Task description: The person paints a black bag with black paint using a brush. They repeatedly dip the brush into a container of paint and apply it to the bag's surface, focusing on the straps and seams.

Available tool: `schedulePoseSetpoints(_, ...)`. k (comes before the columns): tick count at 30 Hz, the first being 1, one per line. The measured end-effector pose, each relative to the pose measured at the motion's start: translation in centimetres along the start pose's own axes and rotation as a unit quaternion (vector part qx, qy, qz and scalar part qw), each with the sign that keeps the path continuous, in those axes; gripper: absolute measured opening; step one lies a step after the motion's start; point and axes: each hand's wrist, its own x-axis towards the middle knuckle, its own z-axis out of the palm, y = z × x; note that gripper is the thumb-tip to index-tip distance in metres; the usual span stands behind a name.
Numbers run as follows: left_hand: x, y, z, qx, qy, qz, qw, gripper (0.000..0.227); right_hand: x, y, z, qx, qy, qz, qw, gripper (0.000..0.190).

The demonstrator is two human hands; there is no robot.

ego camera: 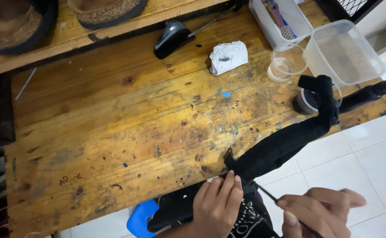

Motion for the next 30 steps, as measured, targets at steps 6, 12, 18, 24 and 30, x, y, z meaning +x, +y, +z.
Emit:
schedulePoseSetpoints(6, -1.1, 0.1, -0.1, -0.005, 0.021, -0.003, 1.0, 0.013, -1.0, 0.4, 0.3, 0.056, 0.061, -0.057, 0.995, 0.025)
schedulePoseSetpoints(12, -1.8, 0.4, -1.0, -0.012, 0.057, -0.028, 0.998, 0.01, -2.1, 0.2, 0.6, 0.137, 0.098, -0.027, 0.985, 0.034)
schedulePoseSetpoints(18, -3.0, 0.6, -1.7, -0.058, 0.05, -0.051, 0.996, 0.011, -3.3, 0.8, 0.4, 0.167, 0.116, -0.01, 0.979, 0.023)
schedulePoseSetpoints(24, -4.5, 0.7, -2.3, -0.11, 0.047, -0.065, 0.991, 0.026, -3.8, 2.1, 0.7, 0.181, 0.073, -0.088, 0.977, 0.018)
schedulePoseSetpoints(30, -5.6, 0.6, -3.1, -0.226, -0.035, -0.163, 0.96, 0.039, -4.3, 1.8, 0.0, 0.218, 0.126, -0.092, 0.963, 0.018)
